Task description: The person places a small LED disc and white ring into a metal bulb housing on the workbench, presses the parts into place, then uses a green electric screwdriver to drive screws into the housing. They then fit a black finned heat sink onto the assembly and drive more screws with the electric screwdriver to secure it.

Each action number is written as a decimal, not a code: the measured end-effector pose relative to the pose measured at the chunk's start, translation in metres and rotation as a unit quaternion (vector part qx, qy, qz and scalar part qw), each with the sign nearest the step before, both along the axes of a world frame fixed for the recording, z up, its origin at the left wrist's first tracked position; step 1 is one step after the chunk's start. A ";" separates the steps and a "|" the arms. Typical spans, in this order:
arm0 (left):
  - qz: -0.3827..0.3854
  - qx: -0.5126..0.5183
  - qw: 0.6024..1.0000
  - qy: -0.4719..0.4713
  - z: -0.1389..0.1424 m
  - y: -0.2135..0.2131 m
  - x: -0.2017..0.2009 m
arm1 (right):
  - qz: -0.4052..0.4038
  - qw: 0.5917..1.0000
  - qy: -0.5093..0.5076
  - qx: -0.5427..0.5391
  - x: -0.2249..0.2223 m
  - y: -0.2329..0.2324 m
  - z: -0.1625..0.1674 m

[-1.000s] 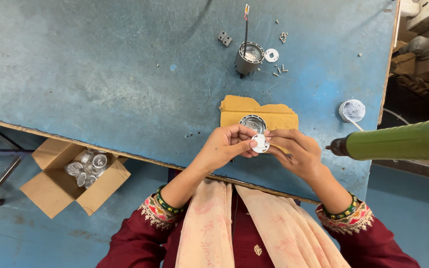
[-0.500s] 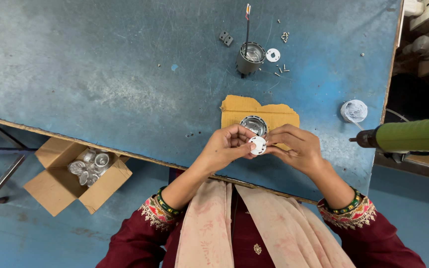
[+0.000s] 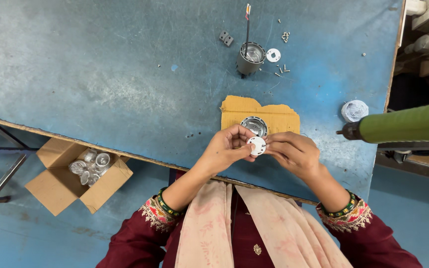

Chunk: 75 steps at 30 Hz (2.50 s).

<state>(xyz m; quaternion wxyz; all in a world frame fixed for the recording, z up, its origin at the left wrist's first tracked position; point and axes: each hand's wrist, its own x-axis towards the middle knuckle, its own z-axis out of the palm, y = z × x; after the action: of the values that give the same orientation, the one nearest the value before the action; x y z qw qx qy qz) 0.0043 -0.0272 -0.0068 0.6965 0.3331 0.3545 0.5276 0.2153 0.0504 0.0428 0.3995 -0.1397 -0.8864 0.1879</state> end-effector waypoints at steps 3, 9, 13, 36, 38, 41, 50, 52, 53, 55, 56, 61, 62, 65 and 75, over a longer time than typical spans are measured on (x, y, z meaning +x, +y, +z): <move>0.004 0.007 1.000 -0.006 -0.001 0.001 0.001 | -0.031 0.999 -0.004 -0.025 0.001 -0.002 -0.003; 0.019 0.010 1.000 -0.005 -0.004 -0.001 0.004 | -0.055 0.988 -0.005 -0.146 0.002 -0.009 -0.007; 0.024 0.012 1.000 0.005 0.001 -0.001 0.002 | -0.056 0.985 -0.016 -0.162 0.003 -0.009 -0.006; 0.058 0.030 0.991 0.120 0.028 0.001 0.003 | -0.025 0.833 0.065 -0.549 -0.003 -0.017 -0.027; 0.058 0.022 0.992 0.109 0.026 0.001 0.001 | -0.020 0.833 0.069 -0.548 -0.005 -0.015 -0.031; 0.049 0.021 0.994 0.095 0.024 0.001 -0.002 | -0.015 0.811 0.070 -0.580 -0.006 -0.013 -0.034; 0.010 0.037 0.991 0.125 0.020 0.009 -0.007 | -0.001 0.772 0.051 -0.634 -0.002 -0.010 -0.025; 0.009 0.035 0.991 0.126 0.019 0.009 -0.006 | -0.005 0.773 0.036 -0.634 -0.002 -0.010 -0.021; 0.009 0.027 0.991 0.129 0.019 0.010 -0.005 | -0.009 0.772 0.029 -0.635 -0.003 -0.010 -0.020; 0.007 0.024 0.991 0.134 0.020 0.011 -0.006 | -0.013 0.770 0.013 -0.638 -0.003 -0.008 -0.018; 0.006 0.027 0.990 0.137 0.020 0.012 -0.007 | -0.012 0.769 0.004 -0.639 -0.003 -0.007 -0.017; 0.002 0.035 0.987 0.154 0.021 0.010 -0.010 | 0.010 0.763 -0.049 -0.645 -0.003 0.006 -0.019; 0.004 0.036 0.987 0.155 0.021 0.010 -0.010 | 0.012 0.762 -0.058 -0.645 -0.003 0.008 -0.019; 0.000 0.027 0.987 0.158 0.022 0.011 -0.011 | 0.010 0.755 -0.073 -0.652 -0.003 0.012 -0.019; 0.025 0.043 0.991 0.120 0.029 0.005 -0.009 | -0.003 0.771 0.007 -0.637 -0.001 0.006 -0.025</move>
<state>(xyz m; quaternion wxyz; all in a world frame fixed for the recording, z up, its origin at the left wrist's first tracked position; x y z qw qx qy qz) -0.0042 -0.0217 0.0219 0.6202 0.4148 0.4211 0.5157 0.2143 0.0565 0.0178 0.2261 -0.3631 -0.5605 0.7091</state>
